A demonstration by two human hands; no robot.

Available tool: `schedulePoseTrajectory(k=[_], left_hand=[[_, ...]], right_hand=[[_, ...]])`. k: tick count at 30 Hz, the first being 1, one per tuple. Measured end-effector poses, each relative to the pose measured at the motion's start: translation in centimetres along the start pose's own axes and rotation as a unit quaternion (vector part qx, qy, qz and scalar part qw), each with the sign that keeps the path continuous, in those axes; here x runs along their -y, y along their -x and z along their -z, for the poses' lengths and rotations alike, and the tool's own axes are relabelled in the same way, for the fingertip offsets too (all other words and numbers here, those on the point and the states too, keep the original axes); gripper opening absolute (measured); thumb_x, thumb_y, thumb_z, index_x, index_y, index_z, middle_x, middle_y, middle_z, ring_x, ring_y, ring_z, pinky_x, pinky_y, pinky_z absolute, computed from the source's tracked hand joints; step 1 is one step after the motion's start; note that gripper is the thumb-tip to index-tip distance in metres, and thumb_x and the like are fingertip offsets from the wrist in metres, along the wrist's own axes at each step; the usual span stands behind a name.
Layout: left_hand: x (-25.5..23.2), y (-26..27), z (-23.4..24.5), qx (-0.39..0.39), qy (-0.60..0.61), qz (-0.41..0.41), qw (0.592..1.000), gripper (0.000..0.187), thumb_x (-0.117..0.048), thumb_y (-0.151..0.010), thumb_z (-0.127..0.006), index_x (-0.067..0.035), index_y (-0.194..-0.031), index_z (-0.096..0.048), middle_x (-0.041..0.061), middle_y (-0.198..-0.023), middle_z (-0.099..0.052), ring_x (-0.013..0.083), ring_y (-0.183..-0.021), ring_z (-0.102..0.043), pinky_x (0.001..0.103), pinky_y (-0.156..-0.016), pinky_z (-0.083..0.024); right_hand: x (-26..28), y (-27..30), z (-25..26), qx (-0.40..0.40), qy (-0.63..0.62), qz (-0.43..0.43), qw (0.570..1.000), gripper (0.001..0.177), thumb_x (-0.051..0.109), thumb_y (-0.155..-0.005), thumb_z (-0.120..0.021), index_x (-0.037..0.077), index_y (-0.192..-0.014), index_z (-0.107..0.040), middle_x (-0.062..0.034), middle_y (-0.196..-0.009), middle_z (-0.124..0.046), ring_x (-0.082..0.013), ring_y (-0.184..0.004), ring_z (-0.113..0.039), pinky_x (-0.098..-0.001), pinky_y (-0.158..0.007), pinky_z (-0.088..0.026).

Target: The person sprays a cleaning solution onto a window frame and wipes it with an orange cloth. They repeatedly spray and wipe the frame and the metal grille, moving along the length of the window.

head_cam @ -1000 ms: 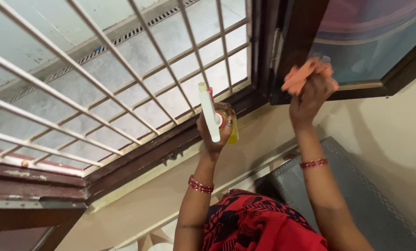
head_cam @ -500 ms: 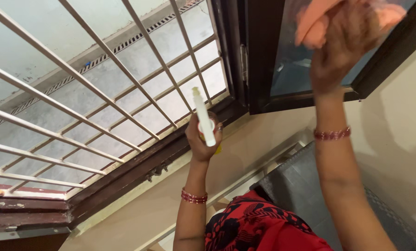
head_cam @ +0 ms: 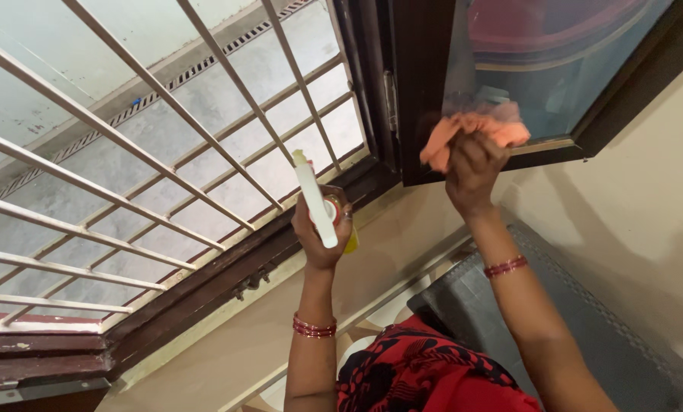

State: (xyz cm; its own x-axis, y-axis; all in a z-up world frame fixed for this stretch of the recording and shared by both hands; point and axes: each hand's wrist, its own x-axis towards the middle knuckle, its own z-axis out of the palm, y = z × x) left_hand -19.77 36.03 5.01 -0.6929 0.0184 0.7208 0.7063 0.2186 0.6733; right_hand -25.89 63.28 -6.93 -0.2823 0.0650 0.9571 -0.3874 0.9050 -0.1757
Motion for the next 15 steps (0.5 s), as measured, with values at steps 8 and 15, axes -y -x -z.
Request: schedulePoseTrajectory(k=[8, 15], left_hand=[[0.4, 0.5, -0.5, 0.007, -0.009, -0.011, 1.000, 0.039, -0.001, -0.081, -0.072, 0.002, -0.117, -0.058, 0.010, -0.094, -0.068, 0.0171, -0.081, -0.067, 0.030, -0.079, -0.056], [0.3, 0.2, -0.2, 0.014, 0.010, 0.005, 1.000, 0.034, -0.001, -0.081, -0.070, 0.001, -0.112, -0.056, 0.010, -0.094, -0.068, 0.0171, -0.081, -0.067, 0.029, -0.078, -0.056]], right_hand=[[-1.0, -3.6, 2.6, 0.036, 0.034, 0.092, 0.995, 0.011, 0.007, -0.097, -0.077, 0.011, -0.107, -0.075, 0.0031, -0.132, -0.067, -0.0231, -0.130, -0.057, -0.0499, -0.115, -0.035], [-7.5, -15.6, 5.2, -0.074, 0.149, 0.144, 0.975, 0.028, -0.005, -0.101, -0.073, 0.004, -0.125, -0.085, -0.0133, -0.139, -0.060, -0.0348, -0.132, -0.054, -0.0453, -0.114, -0.041]])
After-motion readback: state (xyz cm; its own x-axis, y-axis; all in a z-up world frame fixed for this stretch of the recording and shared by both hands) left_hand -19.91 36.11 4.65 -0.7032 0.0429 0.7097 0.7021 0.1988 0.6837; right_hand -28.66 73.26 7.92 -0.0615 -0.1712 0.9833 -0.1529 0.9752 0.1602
